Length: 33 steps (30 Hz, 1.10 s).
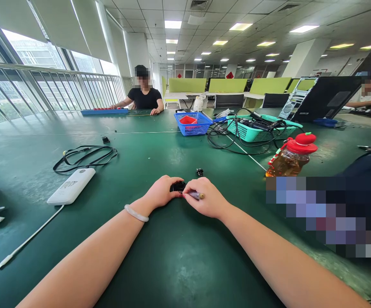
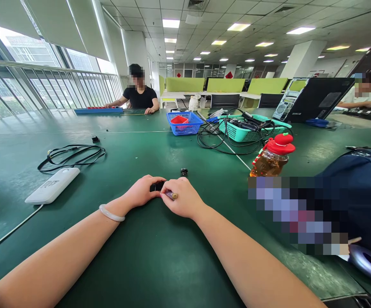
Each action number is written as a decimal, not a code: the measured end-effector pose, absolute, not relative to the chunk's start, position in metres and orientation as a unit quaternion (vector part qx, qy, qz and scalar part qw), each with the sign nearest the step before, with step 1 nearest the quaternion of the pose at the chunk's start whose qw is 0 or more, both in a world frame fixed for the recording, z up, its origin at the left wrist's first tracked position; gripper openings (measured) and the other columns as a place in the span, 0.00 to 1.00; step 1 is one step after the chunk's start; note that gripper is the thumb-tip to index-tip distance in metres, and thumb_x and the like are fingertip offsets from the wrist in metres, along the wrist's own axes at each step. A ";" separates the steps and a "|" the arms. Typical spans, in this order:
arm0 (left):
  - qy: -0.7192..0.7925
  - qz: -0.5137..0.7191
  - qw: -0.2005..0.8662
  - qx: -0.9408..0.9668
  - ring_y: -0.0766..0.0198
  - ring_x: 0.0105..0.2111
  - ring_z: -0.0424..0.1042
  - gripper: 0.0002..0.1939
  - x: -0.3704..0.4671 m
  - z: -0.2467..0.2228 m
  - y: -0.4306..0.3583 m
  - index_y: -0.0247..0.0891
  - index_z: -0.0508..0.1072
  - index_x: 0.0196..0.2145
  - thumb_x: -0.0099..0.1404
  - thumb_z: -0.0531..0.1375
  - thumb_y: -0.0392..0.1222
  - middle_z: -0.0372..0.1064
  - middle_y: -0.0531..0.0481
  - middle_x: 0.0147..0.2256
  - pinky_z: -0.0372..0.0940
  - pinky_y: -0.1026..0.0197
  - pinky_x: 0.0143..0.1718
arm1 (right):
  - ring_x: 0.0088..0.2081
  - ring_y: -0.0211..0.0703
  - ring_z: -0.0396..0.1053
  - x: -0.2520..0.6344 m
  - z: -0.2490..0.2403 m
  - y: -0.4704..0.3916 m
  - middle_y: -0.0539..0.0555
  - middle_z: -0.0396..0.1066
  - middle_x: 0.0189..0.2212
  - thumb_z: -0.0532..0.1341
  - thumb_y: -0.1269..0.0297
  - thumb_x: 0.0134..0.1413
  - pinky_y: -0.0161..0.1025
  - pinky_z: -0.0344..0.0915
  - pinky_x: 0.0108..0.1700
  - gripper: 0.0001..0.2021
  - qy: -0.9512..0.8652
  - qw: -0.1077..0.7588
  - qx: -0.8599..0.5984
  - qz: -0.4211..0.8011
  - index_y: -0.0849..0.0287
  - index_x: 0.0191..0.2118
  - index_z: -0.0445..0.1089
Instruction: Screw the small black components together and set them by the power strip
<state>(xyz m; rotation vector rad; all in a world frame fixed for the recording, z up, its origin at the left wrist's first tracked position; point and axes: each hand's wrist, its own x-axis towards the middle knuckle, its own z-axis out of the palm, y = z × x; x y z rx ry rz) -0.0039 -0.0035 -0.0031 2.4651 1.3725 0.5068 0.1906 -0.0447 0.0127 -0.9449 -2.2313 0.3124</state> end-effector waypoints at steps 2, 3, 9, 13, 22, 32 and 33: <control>0.471 0.177 0.138 0.853 0.52 0.47 0.70 0.24 -0.004 -0.003 -0.003 0.44 0.70 0.53 0.58 0.62 0.49 0.74 0.47 0.48 0.65 0.52 0.50 | 0.30 0.38 0.68 0.191 0.013 -0.044 0.47 0.74 0.27 0.60 0.68 0.53 0.40 0.59 0.42 0.04 -0.840 0.352 -0.387 0.146 0.55 0.28 0.69; 0.469 0.178 0.137 0.854 0.52 0.47 0.70 0.24 -0.004 -0.003 -0.004 0.44 0.70 0.53 0.58 0.62 0.49 0.74 0.47 0.48 0.64 0.51 0.50 | 0.30 0.38 0.68 0.191 0.013 -0.043 0.47 0.74 0.27 0.60 0.67 0.54 0.39 0.60 0.41 0.05 -0.831 0.358 -0.396 0.156 0.55 0.28 0.70; 0.465 0.181 0.127 0.858 0.53 0.46 0.69 0.24 -0.003 -0.004 -0.005 0.44 0.70 0.53 0.59 0.62 0.48 0.74 0.48 0.47 0.65 0.52 0.50 | 0.31 0.41 0.68 0.195 0.016 -0.046 0.49 0.73 0.24 0.58 0.63 0.55 0.37 0.61 0.36 0.08 -0.773 0.450 -0.433 0.110 0.54 0.26 0.69; 0.478 0.176 0.126 0.852 0.53 0.46 0.70 0.24 -0.003 -0.002 -0.007 0.45 0.70 0.53 0.59 0.61 0.49 0.74 0.47 0.46 0.65 0.52 0.50 | 0.30 0.41 0.67 0.197 0.016 -0.044 0.49 0.72 0.24 0.56 0.63 0.56 0.38 0.60 0.38 0.10 -0.759 0.458 -0.455 0.082 0.55 0.25 0.67; 0.471 0.193 0.130 0.851 0.54 0.46 0.70 0.23 -0.001 -0.001 -0.009 0.44 0.69 0.54 0.61 0.60 0.49 0.73 0.46 0.46 0.65 0.51 0.50 | 0.25 0.38 0.62 0.197 0.014 -0.038 0.47 0.68 0.21 0.57 0.60 0.54 0.36 0.58 0.32 0.11 -0.736 0.451 -0.478 0.161 0.55 0.23 0.65; 0.524 0.258 0.055 0.810 0.54 0.50 0.66 0.20 -0.001 0.000 -0.009 0.44 0.66 0.56 0.67 0.51 0.43 0.69 0.45 0.50 0.61 0.49 0.54 | 0.23 0.37 0.61 0.223 0.007 -0.015 0.48 0.65 0.20 0.58 0.49 0.53 0.34 0.56 0.27 0.15 -0.563 0.589 -0.548 0.188 0.57 0.28 0.68; 0.545 0.240 0.040 0.802 0.53 0.49 0.67 0.20 -0.002 -0.001 -0.008 0.45 0.67 0.56 0.67 0.51 0.43 0.69 0.45 0.50 0.61 0.48 0.53 | 0.24 0.37 0.62 0.225 0.005 -0.012 0.48 0.66 0.21 0.58 0.49 0.52 0.34 0.56 0.28 0.15 -0.557 0.580 -0.566 0.182 0.57 0.28 0.68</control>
